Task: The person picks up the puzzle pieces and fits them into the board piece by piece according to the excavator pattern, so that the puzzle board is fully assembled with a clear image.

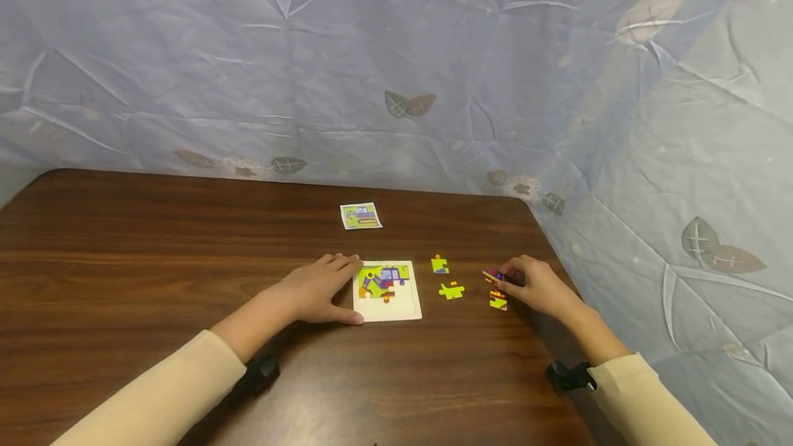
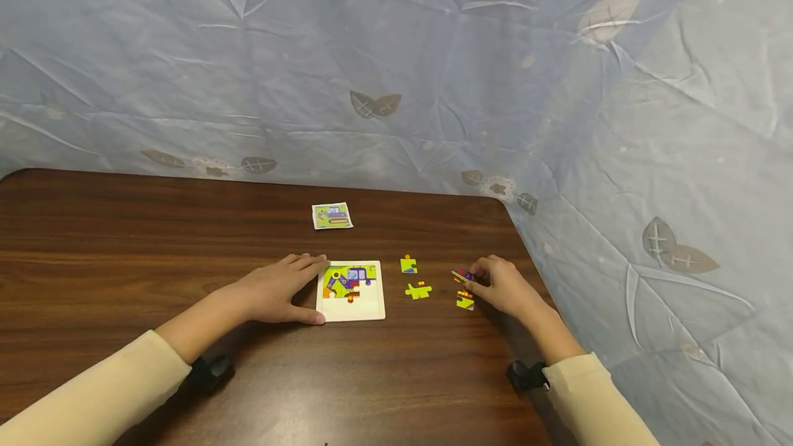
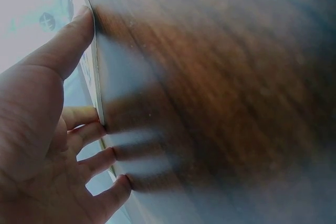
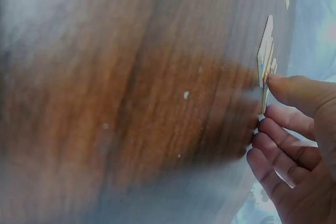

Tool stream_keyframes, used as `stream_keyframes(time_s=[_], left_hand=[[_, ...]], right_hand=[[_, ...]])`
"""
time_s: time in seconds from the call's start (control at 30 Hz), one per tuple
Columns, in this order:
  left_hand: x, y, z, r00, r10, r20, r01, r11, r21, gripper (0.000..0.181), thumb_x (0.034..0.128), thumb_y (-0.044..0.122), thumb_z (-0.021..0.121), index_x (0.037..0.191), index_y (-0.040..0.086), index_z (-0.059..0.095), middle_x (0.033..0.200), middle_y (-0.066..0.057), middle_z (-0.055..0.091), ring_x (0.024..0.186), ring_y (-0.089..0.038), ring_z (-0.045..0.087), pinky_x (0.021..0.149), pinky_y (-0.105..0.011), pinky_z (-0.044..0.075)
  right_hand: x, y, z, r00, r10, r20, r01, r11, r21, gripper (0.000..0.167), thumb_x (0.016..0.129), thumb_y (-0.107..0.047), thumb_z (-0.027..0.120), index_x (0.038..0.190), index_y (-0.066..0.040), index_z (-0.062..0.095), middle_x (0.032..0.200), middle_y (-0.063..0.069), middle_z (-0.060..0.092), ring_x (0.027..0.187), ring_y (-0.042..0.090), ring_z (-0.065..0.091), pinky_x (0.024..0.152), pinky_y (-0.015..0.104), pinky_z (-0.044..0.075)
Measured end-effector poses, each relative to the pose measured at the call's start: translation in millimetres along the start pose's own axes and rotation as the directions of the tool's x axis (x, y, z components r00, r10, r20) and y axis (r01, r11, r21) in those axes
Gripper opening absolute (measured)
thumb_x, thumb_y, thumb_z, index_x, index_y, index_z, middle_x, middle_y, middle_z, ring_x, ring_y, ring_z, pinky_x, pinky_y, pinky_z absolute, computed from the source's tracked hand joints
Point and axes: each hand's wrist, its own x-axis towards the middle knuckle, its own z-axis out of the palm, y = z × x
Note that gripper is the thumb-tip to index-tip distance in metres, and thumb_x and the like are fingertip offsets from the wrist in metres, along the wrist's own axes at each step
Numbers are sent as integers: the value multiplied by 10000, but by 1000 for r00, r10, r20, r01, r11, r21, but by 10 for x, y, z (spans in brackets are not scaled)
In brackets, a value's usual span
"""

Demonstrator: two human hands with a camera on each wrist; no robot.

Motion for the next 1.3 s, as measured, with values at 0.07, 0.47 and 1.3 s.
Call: stream_keyframes(time_s=[0.07,0.47,1.3], left_hand=[[-4,-3,-2,1000,-2,0,2,1000,2,1039,891,653,728,1649,77,310,1731,-141,299,1593,-451,275,1208,-699,341],[18,-12,17,1000,4,-1,-4,1000,2,1035,892,653,727,1648,80,313,1730,-141,300,1592,-454,278,1202,-709,342],[6,-17,24,1000,-13,-5,13,1000,-7,1036,881,657,737,1647,93,323,1733,-121,302,1597,-439,278,1214,-696,335]], right_hand=[[14,-4,0,1000,-4,3,4,1000,-7,198,934,-177,789,1034,-17,731,964,85,701,850,167,619,738,344,523],[39,-49,-11,999,32,40,-31,999,-37,202,935,-158,773,999,22,705,850,82,605,737,135,494,631,259,409],[142,-230,14,990,-136,27,134,989,67,169,942,-132,773,1039,-7,715,990,71,709,854,124,651,732,286,578]])
